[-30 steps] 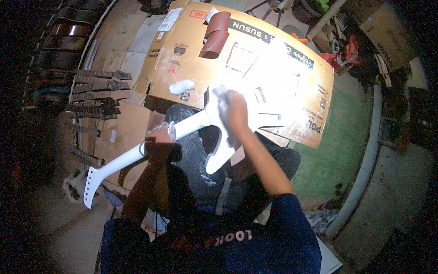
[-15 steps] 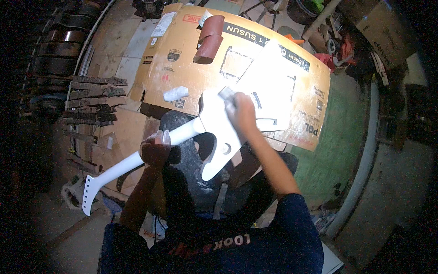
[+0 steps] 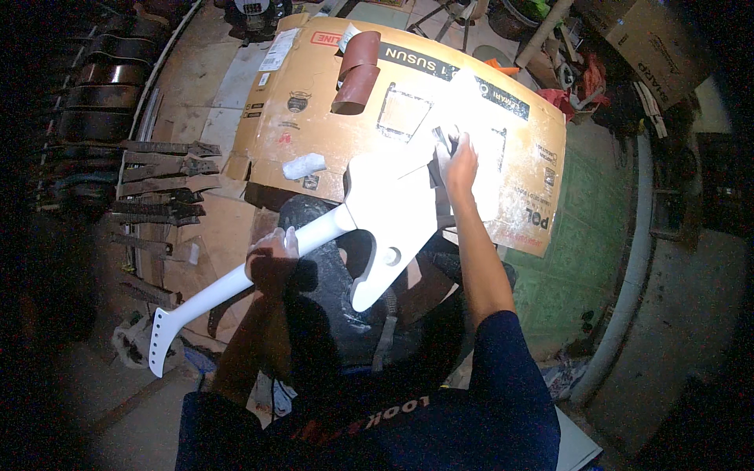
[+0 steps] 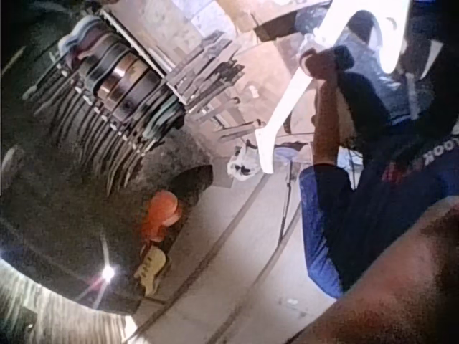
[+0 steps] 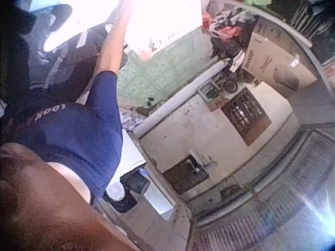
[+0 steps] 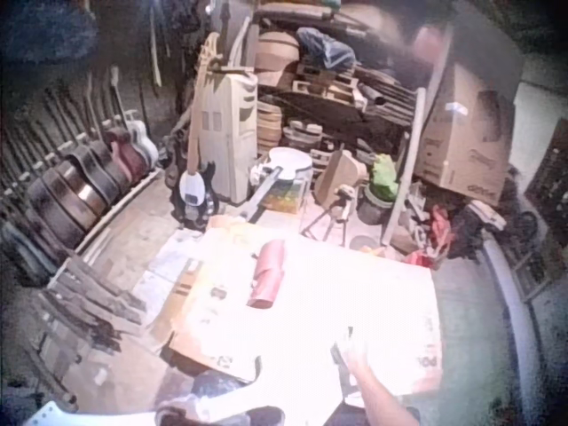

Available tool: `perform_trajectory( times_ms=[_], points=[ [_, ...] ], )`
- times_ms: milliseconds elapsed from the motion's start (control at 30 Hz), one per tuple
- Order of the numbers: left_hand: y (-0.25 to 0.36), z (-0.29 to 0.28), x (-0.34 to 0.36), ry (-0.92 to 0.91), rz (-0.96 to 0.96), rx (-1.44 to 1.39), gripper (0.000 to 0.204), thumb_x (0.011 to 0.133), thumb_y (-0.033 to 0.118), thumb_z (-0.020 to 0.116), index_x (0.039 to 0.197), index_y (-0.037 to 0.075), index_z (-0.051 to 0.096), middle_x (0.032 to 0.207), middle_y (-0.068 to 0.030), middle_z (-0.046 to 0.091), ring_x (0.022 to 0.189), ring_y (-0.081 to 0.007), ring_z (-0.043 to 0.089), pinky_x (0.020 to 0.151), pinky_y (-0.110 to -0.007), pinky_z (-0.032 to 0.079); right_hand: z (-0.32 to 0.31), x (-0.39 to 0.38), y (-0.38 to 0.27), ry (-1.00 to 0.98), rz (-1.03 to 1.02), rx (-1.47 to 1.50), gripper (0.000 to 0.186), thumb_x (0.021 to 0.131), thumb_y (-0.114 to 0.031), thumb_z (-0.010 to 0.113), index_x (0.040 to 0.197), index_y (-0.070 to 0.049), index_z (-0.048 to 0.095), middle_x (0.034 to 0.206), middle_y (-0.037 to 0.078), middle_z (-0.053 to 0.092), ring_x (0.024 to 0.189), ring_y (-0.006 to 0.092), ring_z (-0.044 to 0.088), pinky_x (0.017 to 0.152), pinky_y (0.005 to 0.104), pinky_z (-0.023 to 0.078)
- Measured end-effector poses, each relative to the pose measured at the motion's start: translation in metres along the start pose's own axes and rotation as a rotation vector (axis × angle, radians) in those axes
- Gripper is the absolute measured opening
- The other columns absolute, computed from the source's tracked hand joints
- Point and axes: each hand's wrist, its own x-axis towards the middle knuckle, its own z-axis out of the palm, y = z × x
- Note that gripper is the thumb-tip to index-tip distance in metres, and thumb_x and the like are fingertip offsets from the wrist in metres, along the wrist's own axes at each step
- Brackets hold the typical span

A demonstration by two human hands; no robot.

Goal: The person sits on the floor and sands a white guitar body using a sanding block. They work on the flat surfaces and edges of the instrument, holding it with one hand and sanding with the other. The guitar body is placed on a cardboard box during the process.

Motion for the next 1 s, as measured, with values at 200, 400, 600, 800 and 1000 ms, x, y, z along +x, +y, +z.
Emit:
perform_trajectory(
  times_ms=[200,400,600,800,1000],
  points=[
    [-0.007,0.005,-0.002,0.095,0.038,-0.038,0.040,0.102,0.037,0.054,0.079,0.007,0.068,0.075,-0.0189,0.070,0.071,-0.0389,0.070,0.067,-0.049,0.056,0.032,-0.114,-0.077,-0.132,-0.579,-0.070,0.016,0.085,-0.016,0.071,0.091,-0.003,0.064,0.094,0.021,0.066,0.091,0.0421,0.061,0.084,0.0517,0.049],
    [-0.004,-0.001,0.004,0.004,0.053,-0.125,0.039,0.100,0.035,0.056,0.076,0.007,0.068,0.069,-0.0175,0.068,0.066,-0.0370,0.068,0.064,-0.047,0.054,-0.001,0.012,0.018,0.072,-0.062,-0.083,0.016,0.090,-0.014,0.062,0.101,-0.001,0.063,0.093,0.023,0.069,0.093,0.0427,0.065,0.081,0.0523,0.051],
    [-0.011,-0.005,-0.006,0.094,0.033,-0.156,0.039,0.101,0.036,0.055,0.079,0.007,0.070,0.073,-0.0185,0.069,0.069,-0.0369,0.070,0.069,-0.048,0.055,0.046,-0.124,-0.076,-0.198,-0.526,-0.012,0.016,0.081,-0.011,0.070,0.095,-0.005,0.066,0.094,0.019,0.065,0.095,0.0400,0.061,0.085,0.0523,0.048],
    [0.000,-0.012,0.002,-0.060,0.015,-0.035,0.040,0.102,0.037,0.054,0.082,0.008,0.072,0.074,-0.0171,0.071,0.070,-0.0357,0.071,0.072,-0.048,0.055,0.015,-0.017,-0.024,-0.031,-0.073,0.022,0.015,0.085,-0.012,0.067,0.095,-0.002,0.065,0.094,0.020,0.065,0.095,0.0407,0.061,0.084,0.0523,0.048],
    [0.006,-0.012,0.004,-0.087,-0.005,-0.001,0.041,0.104,0.036,0.052,0.082,0.007,0.072,0.074,-0.0172,0.071,0.070,-0.0354,0.071,0.072,-0.048,0.055,0.038,-0.132,-0.064,-0.244,-0.512,-0.064,0.019,0.085,-0.013,0.067,0.101,-0.005,0.065,0.098,0.020,0.065,0.096,0.0407,0.061,0.086,0.0506,0.048]
  ],
)
